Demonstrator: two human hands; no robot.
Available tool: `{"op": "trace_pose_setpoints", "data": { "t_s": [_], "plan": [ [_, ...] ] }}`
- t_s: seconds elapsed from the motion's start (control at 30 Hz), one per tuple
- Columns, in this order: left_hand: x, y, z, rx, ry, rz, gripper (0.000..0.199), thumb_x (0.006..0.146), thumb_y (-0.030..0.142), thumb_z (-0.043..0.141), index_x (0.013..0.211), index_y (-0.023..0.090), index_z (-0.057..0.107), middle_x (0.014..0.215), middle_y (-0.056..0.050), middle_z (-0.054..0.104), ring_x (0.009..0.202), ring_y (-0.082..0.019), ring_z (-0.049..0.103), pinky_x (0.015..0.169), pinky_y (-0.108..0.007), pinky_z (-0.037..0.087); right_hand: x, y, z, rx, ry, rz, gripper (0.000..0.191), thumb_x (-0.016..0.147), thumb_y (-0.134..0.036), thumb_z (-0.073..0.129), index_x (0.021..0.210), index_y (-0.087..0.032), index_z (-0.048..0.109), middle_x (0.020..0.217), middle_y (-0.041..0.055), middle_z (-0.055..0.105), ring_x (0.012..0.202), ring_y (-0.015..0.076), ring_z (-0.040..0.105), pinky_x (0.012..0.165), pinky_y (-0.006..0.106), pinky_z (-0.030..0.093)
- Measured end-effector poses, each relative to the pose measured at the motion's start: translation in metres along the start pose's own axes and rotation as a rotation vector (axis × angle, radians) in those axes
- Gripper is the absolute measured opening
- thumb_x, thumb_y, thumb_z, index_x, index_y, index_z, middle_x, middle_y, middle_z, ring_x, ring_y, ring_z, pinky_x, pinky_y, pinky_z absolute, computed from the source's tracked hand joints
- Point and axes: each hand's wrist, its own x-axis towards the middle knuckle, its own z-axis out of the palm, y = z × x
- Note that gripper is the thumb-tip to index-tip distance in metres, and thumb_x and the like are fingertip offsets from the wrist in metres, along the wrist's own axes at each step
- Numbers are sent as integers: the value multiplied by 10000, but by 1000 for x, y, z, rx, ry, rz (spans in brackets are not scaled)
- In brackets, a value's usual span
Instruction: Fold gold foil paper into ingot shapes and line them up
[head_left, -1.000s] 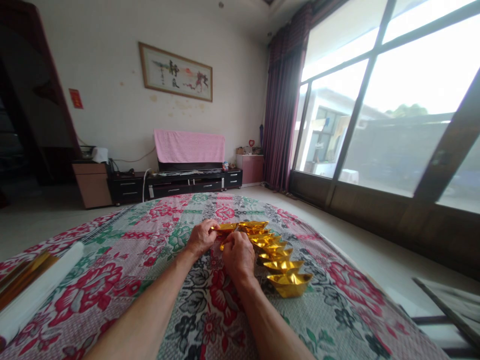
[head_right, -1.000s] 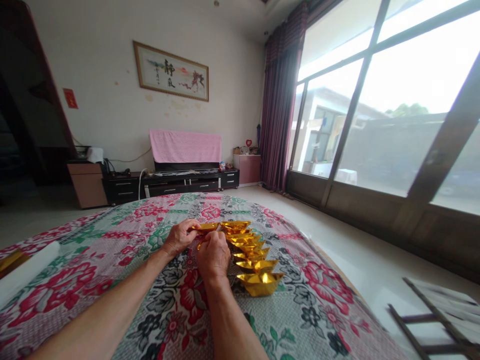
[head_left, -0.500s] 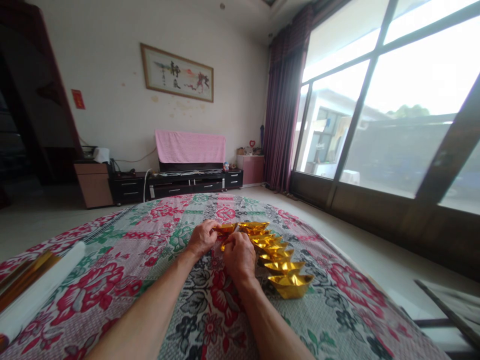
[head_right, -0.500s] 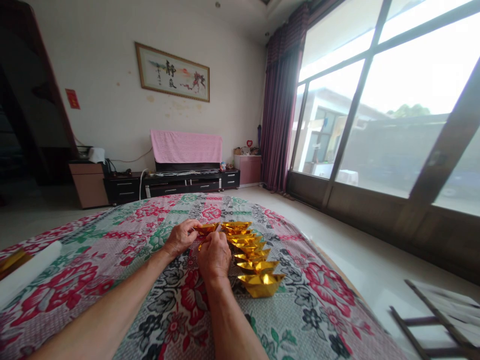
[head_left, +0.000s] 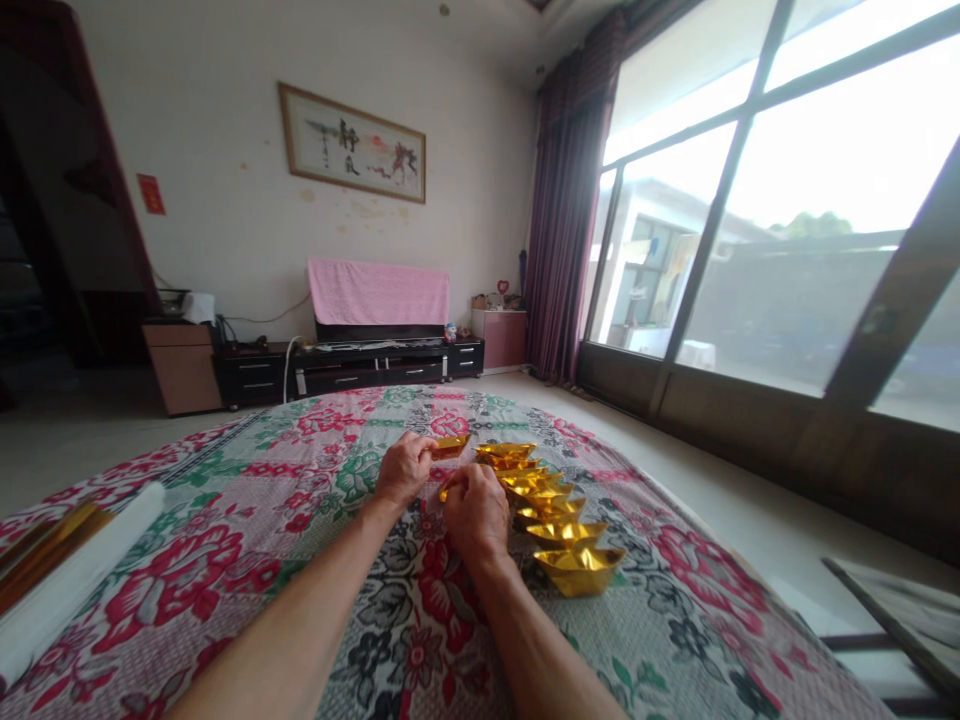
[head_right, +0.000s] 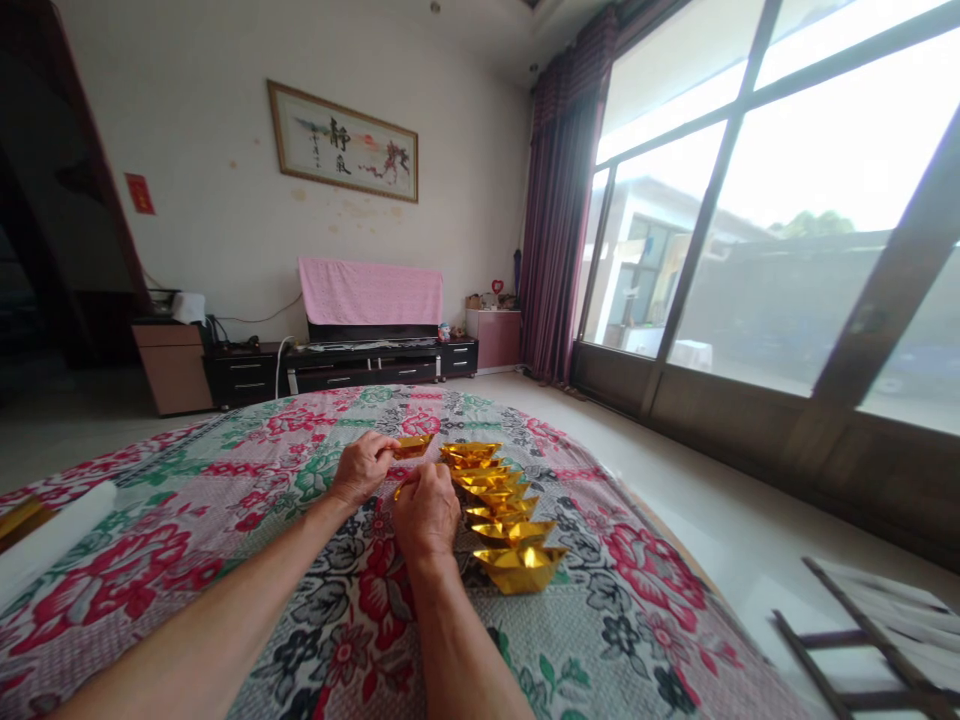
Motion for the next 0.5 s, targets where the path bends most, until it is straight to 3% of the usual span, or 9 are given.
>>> {"op": "trace_pose_setpoints", "data": {
  "t_s": [0.5],
  "plan": [
    [4,6,4,-39,-72,36,235,733,124,443,800,194,657,790,-23,622,763,-138,585,733,-239,457,-1,1,2,13,7,8,163,745,-136,446,734,-193,598,782,32,573,646,127,514,585,228,327]
  ]
}}
